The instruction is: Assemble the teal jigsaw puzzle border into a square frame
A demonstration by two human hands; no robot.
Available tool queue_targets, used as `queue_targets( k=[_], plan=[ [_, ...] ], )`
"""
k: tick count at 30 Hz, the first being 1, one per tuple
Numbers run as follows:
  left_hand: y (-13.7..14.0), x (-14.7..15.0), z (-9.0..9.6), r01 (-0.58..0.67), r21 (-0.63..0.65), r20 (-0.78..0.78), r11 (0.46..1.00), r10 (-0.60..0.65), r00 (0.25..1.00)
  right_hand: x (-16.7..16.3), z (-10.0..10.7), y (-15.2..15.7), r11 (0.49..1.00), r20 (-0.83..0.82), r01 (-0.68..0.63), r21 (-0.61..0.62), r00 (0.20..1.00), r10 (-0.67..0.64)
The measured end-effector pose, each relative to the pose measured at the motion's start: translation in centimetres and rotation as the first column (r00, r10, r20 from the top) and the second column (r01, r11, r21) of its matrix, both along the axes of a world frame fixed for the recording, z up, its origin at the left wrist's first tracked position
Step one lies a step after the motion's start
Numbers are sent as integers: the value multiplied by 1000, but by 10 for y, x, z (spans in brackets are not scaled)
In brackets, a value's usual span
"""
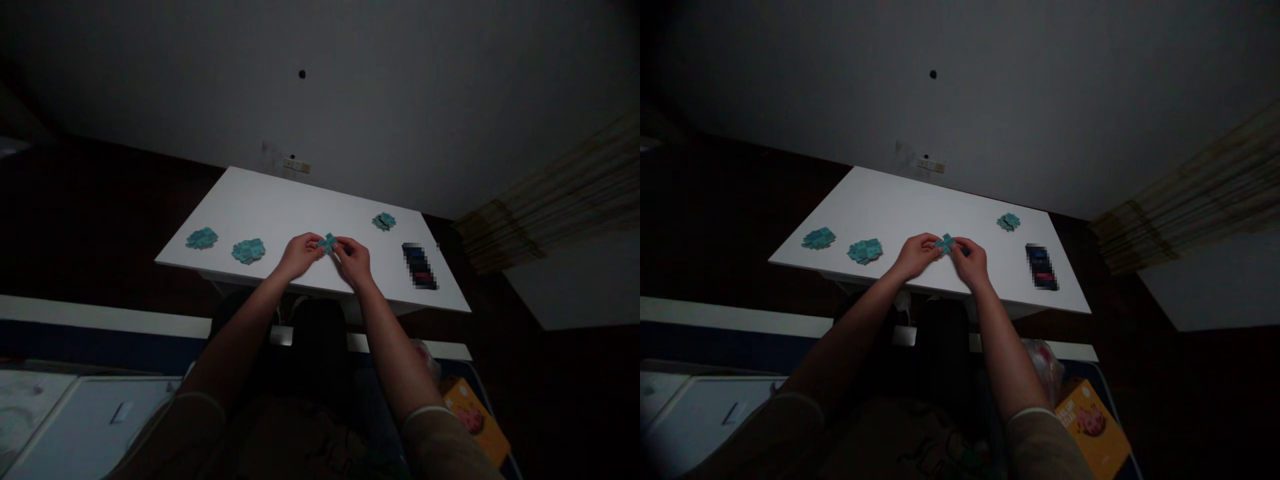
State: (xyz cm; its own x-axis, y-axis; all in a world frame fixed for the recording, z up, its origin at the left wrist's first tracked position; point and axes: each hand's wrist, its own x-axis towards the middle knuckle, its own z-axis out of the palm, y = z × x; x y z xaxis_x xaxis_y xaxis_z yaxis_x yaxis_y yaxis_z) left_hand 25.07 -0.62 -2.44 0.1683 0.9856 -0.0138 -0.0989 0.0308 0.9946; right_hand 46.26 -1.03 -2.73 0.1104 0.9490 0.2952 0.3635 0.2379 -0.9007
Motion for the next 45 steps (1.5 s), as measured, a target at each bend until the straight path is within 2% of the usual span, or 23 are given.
queue_targets(
  k=[4, 9, 12, 15, 18, 20, 28, 36, 45],
  plan=[
    [0, 0, -2, 11, 35, -29, 999, -10, 1000, 0, -3, 1, 1000, 3, -13, -3, 1000, 13],
    [3, 1, -5, -42, 6, 15, 999, 42, 999, -3, -5, -4, 993, -17, -109, -32, 994, 109],
    [1, 2, -4, -5, 16, 18, 1000, 5, 1000, -4, -7, -3, 992, -88, -119, -44, 989, 115],
    [-3, -1, -1, 67, 106, -139, 992, -51, 989, -4, -9, 0, 995, -143, -93, -46, 986, 86],
    [-7, -4, 4, 84, 197, -319, 977, -17, 947, -2, -10, 2, 996, -126, -83, -46, 989, 76],
    [-8, -4, 6, 74, 220, -362, 973, 11, 932, -1, -9, 2, 995, -106, -87, -53, 991, 81],
    [-9, 1, 10, -14, 187, -246, 982, 61, 967, -1, -4, 1, 995, -84, -71, -77, 994, 64],
    [-12, -2, 16, 76, 261, -365, 962, 26, 931, 1, -9, 1, 991, -36, -88, -105, 996, 85],
    [-9, -3, 11, 69, 241, -324, 968, 13, 946, 2, -8, -1, 994, 32, -95, -57, 995, 97]
  ],
)
